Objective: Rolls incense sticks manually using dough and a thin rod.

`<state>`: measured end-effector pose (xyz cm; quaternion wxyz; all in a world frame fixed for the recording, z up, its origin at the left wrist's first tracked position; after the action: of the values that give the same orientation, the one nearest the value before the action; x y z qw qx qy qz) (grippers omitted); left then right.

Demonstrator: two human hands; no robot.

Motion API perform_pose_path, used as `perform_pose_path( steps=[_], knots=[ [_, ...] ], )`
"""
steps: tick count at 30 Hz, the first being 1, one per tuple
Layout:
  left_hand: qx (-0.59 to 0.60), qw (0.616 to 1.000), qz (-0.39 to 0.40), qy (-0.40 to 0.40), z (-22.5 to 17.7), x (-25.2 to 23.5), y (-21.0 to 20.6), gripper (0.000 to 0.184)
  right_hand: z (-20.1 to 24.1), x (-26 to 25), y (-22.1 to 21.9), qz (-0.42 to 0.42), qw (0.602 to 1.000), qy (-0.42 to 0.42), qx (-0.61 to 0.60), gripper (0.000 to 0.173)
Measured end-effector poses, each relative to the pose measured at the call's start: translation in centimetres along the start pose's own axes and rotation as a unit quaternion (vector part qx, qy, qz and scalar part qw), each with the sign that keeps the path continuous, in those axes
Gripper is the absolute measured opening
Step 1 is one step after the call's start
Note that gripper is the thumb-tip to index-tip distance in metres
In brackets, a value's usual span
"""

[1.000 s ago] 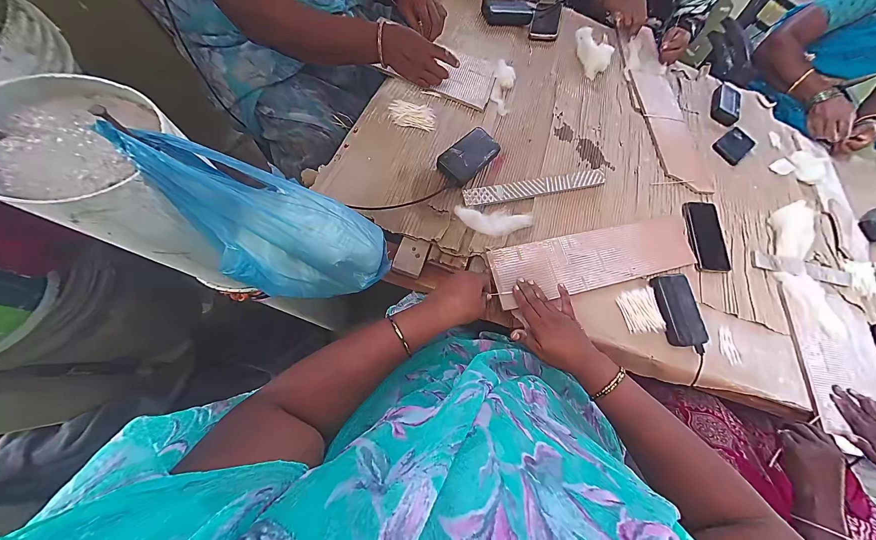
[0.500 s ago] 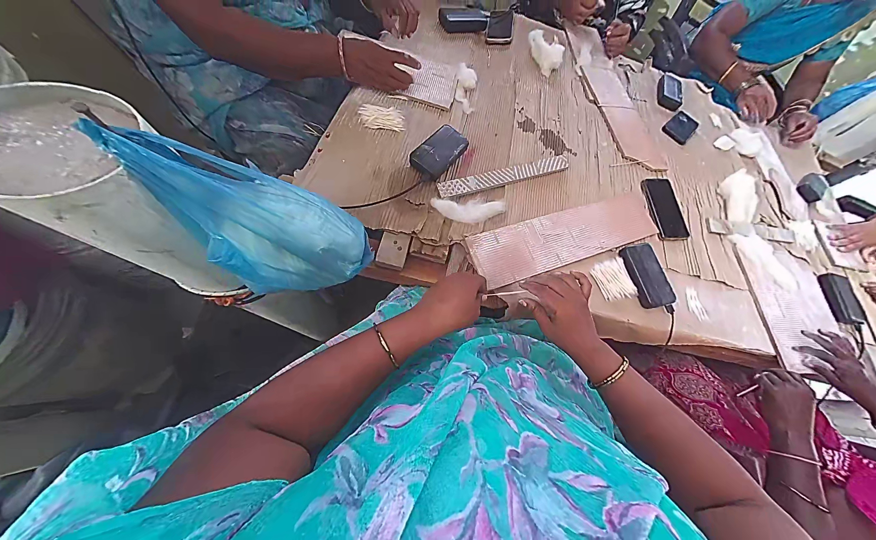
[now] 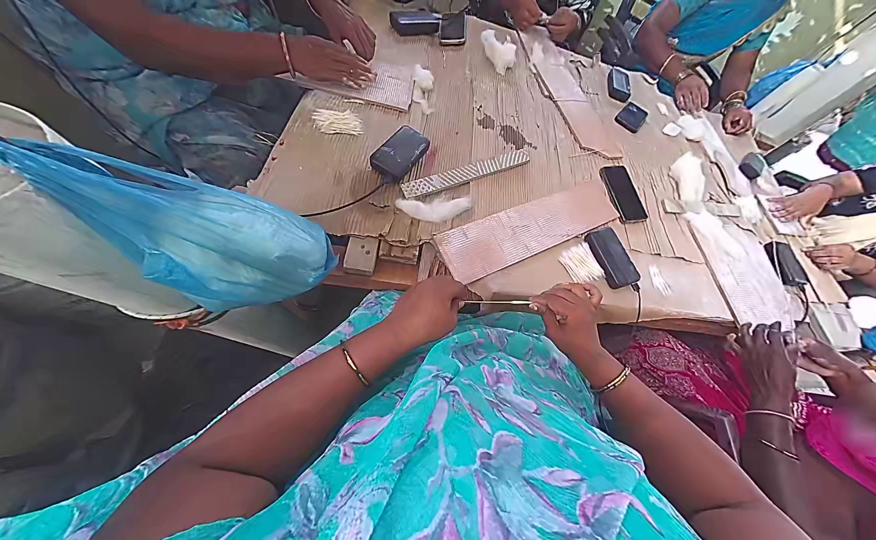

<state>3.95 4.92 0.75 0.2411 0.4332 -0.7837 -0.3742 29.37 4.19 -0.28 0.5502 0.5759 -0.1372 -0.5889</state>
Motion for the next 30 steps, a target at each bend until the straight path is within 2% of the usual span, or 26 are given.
perform_pose_path(
  steps=[5, 7, 9, 13, 19, 21, 24, 28, 30],
  knots=[
    [-0.005, 1.000, -0.022, 0.017, 1.0, -0.3, 0.1, 0.021, -5.1, -1.1, 1.7, -0.026, 0.974, -0.219, 0.048, 0.021],
    [-0.010, 0.999, -0.022, 0.024, 0.8, -0.3, 0.1, 0.021, -6.8, -2.2, 1.7, -0.007, 0.948, -0.308, 0.082, 0.022],
    [-0.007, 0.999, -0.010, 0.034, 0.8, -0.3, -0.1, 0.022, -7.9, -3.1, 1.1, 0.020, 0.928, -0.355, 0.112, 0.024],
    [0.000, 0.999, 0.001, 0.044, 1.2, 0.1, -0.5, 0.024, -9.1, -3.3, 0.5, 0.030, 0.908, -0.401, 0.119, 0.029],
    [0.002, 0.999, 0.015, 0.048, 2.0, 0.1, -1.2, 0.025, -9.5, -2.2, 2.6, -0.016, 0.893, -0.443, 0.081, 0.030],
    [0.004, 0.999, 0.019, 0.042, 2.1, -0.1, -1.5, 0.026, -9.6, -1.5, 2.9, 0.008, 0.898, -0.428, 0.096, 0.027],
    [0.010, 0.999, 0.032, 0.036, 1.8, 0.0, -1.8, 0.026, -9.7, -0.5, 2.6, 0.087, 0.908, -0.395, 0.109, 0.025],
    [-0.001, 0.999, 0.036, 0.025, 1.8, 0.2, -1.9, 0.026, -9.8, 0.1, 3.9, 0.000, 0.919, -0.387, 0.080, 0.026],
    [-0.003, 0.999, 0.030, 0.023, 1.9, 0.4, -2.1, 0.026, -9.5, 0.0, 4.3, 0.004, 0.919, -0.385, 0.082, 0.026]
  ],
)
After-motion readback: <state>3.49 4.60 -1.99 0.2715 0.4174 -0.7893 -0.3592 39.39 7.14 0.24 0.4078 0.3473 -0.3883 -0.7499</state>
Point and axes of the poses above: each hand's wrist, its own x-axis away from the middle knuckle, its own y-axis out of the back of the hand, z = x × y, the point moved 5 cm from there along -x, towards the middle knuckle, and after that the axes turned 6 degrees about -y, right-handed, at the moved point
